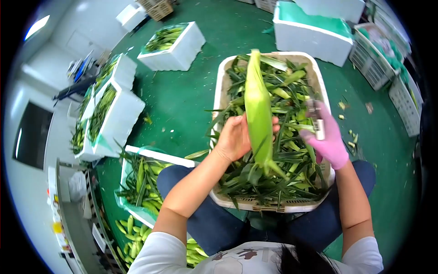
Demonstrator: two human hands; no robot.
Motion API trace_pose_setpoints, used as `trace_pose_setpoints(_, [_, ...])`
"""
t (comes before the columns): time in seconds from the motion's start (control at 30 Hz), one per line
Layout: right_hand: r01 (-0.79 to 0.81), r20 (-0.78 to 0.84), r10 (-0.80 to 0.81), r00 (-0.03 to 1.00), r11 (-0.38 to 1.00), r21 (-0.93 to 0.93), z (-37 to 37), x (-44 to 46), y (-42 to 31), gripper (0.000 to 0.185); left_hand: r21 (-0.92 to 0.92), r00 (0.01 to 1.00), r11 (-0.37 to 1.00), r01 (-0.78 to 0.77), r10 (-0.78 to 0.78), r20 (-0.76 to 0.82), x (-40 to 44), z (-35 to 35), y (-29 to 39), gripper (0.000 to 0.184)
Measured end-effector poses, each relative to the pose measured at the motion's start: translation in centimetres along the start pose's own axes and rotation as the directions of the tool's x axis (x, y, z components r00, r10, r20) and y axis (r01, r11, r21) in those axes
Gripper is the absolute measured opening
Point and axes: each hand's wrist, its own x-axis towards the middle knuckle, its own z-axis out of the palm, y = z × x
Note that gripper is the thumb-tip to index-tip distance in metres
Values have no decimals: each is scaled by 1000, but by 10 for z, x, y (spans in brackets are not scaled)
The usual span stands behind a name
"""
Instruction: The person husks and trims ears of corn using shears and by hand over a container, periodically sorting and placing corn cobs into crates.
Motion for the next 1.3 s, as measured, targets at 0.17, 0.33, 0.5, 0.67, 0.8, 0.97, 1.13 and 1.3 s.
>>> trace_pose_setpoints(0.17, [-111,211,175,962,952,-284,11,6,21,85,263,964,943,205,-148,-223,-1,-42,-41,77])
trace_pose_setpoints(0.33, [49,355,102,929,919,-390,8,11,31,87,318,892,836,448,-392,-225,-5,-61,-22,82])
trace_pose_setpoints(0.5, [173,373,-84,924,962,-213,23,-3,58,78,241,786,751,615,-607,-114,-15,-59,-12,94])
trace_pose_setpoints(0.67, [-156,389,207,898,975,-158,43,-8,76,53,190,732,717,671,-600,-322,-19,-60,-8,77])
trace_pose_setpoints(0.8, [-213,339,280,898,952,-221,51,-11,77,43,510,783,597,619,-414,-465,-27,-49,-3,68])
trace_pose_setpoints(0.97, [-166,350,240,905,959,-229,52,-12,79,34,573,804,566,593,-379,-458,-34,-37,3,74])
trace_pose_setpoints(1.13, [-132,350,190,917,974,-183,51,-19,84,22,590,780,511,625,-384,-493,-35,-48,8,68])
trace_pose_setpoints(1.3, [-398,323,300,898,865,305,53,-23,74,12,403,795,692,599,-452,-405,-35,-48,3,65])
